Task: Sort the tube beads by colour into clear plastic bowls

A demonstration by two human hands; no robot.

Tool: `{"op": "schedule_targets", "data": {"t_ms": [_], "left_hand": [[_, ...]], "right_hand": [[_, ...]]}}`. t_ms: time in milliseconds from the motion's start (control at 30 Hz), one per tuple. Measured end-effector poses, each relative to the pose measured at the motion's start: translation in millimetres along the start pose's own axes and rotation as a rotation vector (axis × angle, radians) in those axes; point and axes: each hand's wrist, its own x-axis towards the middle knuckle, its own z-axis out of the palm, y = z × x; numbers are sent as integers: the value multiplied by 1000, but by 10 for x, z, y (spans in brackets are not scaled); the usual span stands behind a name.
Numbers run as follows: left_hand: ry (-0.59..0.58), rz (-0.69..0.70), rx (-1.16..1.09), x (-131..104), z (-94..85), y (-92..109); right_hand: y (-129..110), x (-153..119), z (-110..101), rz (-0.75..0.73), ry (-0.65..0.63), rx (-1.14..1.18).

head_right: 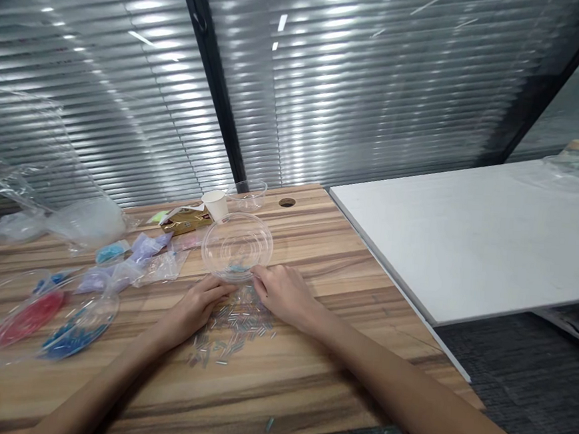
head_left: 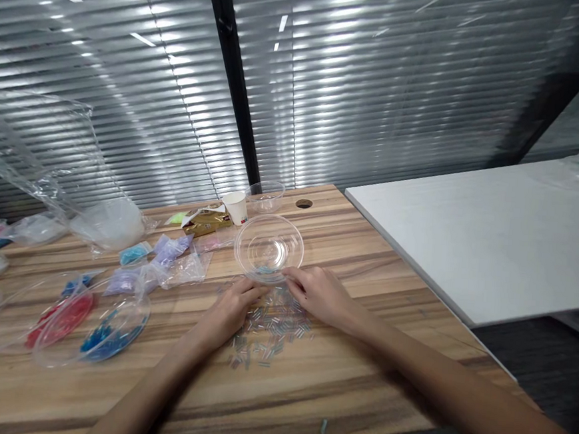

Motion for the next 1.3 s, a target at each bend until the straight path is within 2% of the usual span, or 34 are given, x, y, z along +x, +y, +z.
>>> {"op": "schedule_targets", "data": {"t_ms": [633, 967, 1067, 1300], "left_hand": [[32, 61, 13, -7, -16, 3], [26, 46, -24, 2, -19, 11], [41, 10, -98, 16, -36, 29], [84, -192, -415, 40, -96, 70]], "right_hand": [[13, 1, 3, 7, -51, 23], [36, 2, 47, -24, -8, 5], [35, 1, 38, -24, -16, 6], [15, -1, -5, 3, -28, 15]]}}
